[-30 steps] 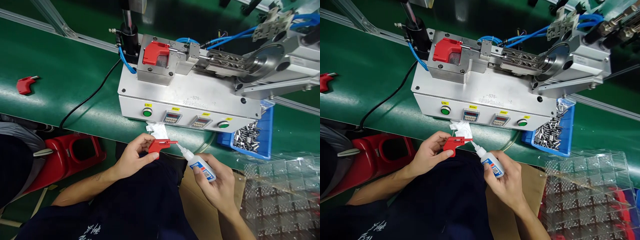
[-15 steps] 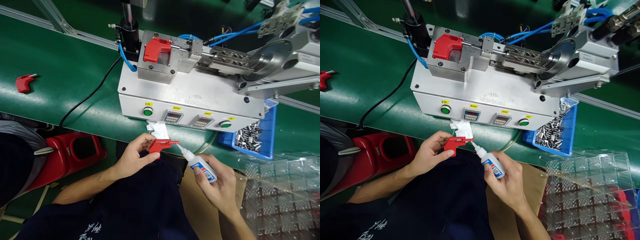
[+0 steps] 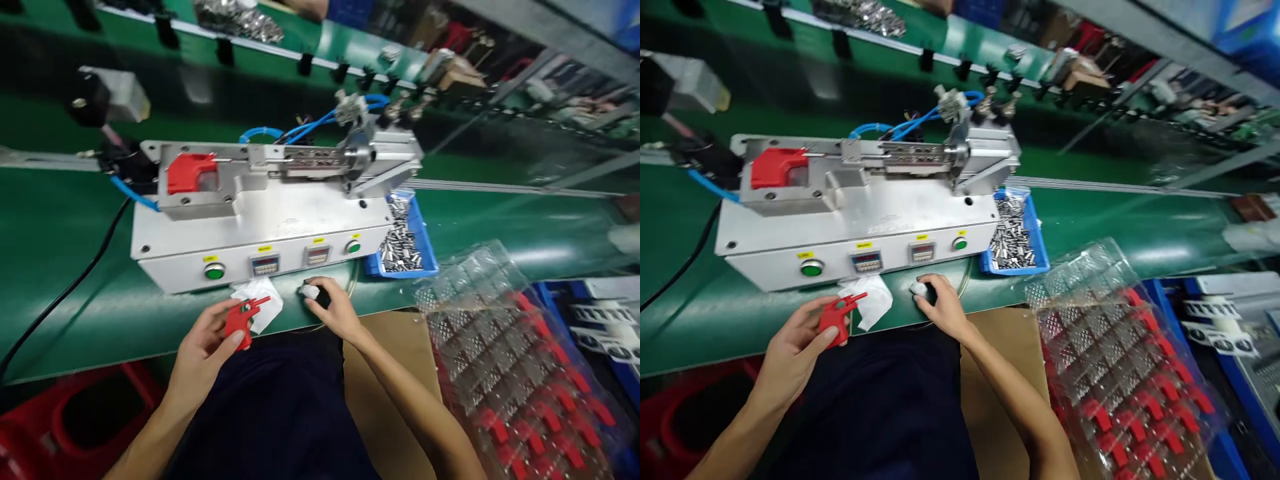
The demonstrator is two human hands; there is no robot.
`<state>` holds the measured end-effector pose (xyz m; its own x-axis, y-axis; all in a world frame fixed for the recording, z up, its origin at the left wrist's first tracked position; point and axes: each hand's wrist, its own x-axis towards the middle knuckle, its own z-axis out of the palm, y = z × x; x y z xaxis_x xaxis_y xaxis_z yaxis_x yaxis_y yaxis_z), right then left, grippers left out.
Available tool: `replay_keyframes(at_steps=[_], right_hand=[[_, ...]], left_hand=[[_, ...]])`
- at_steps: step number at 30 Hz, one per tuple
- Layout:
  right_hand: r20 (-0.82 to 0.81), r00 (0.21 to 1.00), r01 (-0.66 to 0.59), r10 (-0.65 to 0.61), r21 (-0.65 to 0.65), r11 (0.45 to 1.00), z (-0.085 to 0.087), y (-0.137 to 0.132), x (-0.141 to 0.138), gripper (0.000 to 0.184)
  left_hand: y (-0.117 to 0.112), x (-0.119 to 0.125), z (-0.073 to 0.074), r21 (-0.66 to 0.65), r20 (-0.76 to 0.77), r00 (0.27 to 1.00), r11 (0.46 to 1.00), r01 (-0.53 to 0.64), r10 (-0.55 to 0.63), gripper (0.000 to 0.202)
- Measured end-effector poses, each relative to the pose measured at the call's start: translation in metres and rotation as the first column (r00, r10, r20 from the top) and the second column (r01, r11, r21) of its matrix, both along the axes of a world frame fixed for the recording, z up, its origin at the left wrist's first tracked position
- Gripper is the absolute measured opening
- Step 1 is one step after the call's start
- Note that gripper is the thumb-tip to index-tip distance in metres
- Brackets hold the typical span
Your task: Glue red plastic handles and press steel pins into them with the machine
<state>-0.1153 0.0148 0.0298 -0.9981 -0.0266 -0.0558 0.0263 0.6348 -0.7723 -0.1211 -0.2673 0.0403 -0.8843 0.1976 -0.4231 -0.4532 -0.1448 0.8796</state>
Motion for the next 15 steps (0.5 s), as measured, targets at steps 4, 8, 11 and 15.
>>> replay_keyframes(at_steps=[4,8,11,15], right_hand=[[-0.045,0.992,-0.112,0.119,0.124,0.986,0.023,0.029,0.011,0.042],[0.05,0.999,-0.017,-0.001,0.372,0.928,0.071,0.092,-0.005,0.018],[0.088,0.969,0.145,-0.233,0.563,0.814,0.083,0.144,-0.038,0.018],[0.092,0.932,0.222,-0.351,0.62,0.753,0.066,0.176,-0.071,0.013]], left_hand=[[-0.009,-0.001,-0.01,-0.062,0.043,0.999,0.998,-0.009,0.012,0.064],[-0.009,0.0,-0.01,-0.09,0.074,0.995,0.994,-0.055,0.062,0.068],[0.003,0.004,-0.002,-0.07,0.065,0.994,0.994,-0.085,0.089,0.065],[0.019,0.011,0.011,-0.07,0.002,0.996,0.994,-0.085,0.085,0.063]])
